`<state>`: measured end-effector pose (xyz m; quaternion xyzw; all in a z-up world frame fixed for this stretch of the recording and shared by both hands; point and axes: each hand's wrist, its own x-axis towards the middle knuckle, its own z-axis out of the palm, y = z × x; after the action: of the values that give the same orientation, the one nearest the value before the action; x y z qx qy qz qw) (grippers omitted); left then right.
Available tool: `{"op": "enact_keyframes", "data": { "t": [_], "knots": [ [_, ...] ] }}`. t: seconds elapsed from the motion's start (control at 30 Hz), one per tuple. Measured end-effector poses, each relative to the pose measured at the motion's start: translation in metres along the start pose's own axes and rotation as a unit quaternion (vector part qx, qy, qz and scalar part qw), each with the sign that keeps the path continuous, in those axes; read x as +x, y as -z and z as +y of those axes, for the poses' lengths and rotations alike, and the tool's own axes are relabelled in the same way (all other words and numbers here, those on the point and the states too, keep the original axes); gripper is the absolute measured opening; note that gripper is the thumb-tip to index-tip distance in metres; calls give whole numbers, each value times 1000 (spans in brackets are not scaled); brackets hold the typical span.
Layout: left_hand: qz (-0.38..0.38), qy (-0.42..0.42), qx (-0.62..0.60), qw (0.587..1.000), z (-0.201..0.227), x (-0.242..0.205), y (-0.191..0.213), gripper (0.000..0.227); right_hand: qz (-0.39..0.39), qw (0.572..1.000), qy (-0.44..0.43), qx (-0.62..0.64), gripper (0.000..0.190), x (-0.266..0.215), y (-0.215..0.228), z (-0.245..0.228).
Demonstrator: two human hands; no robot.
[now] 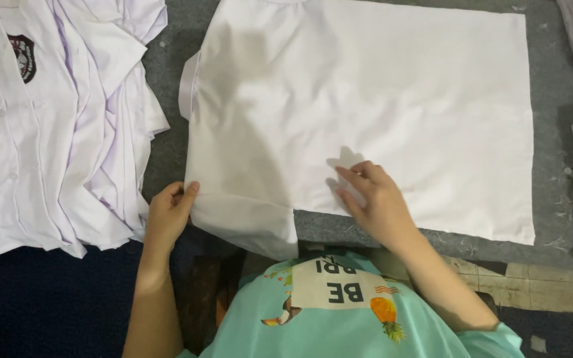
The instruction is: Folding a white collared shirt neatly on a work surface in a factory setting.
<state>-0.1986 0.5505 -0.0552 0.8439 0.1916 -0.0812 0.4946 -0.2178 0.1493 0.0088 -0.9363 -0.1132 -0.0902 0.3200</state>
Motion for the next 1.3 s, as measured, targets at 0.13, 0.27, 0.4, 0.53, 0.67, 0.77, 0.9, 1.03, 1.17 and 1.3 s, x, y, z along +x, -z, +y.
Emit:
{"op": "enact_keyframes", "data": {
  "t": [0.13,0.27,0.4,0.53,0.67,0.77,0.9,1.03,1.17,1.3],
  "knots": [
    [2,11,-18,1000,-21,17,2,40,-25,996,39,-79,13,19,-37,3],
    [-5,29,-10,1000,-12,12,3,41,2,997,47,-67,4,14,-40,8],
    [-10,38,-4,999,3,5,6,44,40,998,-22,42,2,4,-19,41],
    [-45,45,-23,998,38,-10,9,35,124,967,-218,39,8,-26,52,141],
    [-68,93,-44,992,69,-12,8,34,190,950,-223,-106,12,-76,130,191],
    [-58,92,-9,994,83,-8,4,38,181,943,-273,-62,30,-102,154,200],
    [-41,61,16,997,98,-3,2,40,265,924,-236,-145,16,-133,159,225],
    [-22,47,26,998,95,-4,1,39,245,873,-400,-134,23,-140,163,198],
    [-28,71,70,995,77,-7,-2,42,-5,862,-502,-68,43,-112,175,138],
    [21,-3,23,1000,55,-15,-11,32,-72,831,-545,-87,58,-117,161,141]
  ]
}}
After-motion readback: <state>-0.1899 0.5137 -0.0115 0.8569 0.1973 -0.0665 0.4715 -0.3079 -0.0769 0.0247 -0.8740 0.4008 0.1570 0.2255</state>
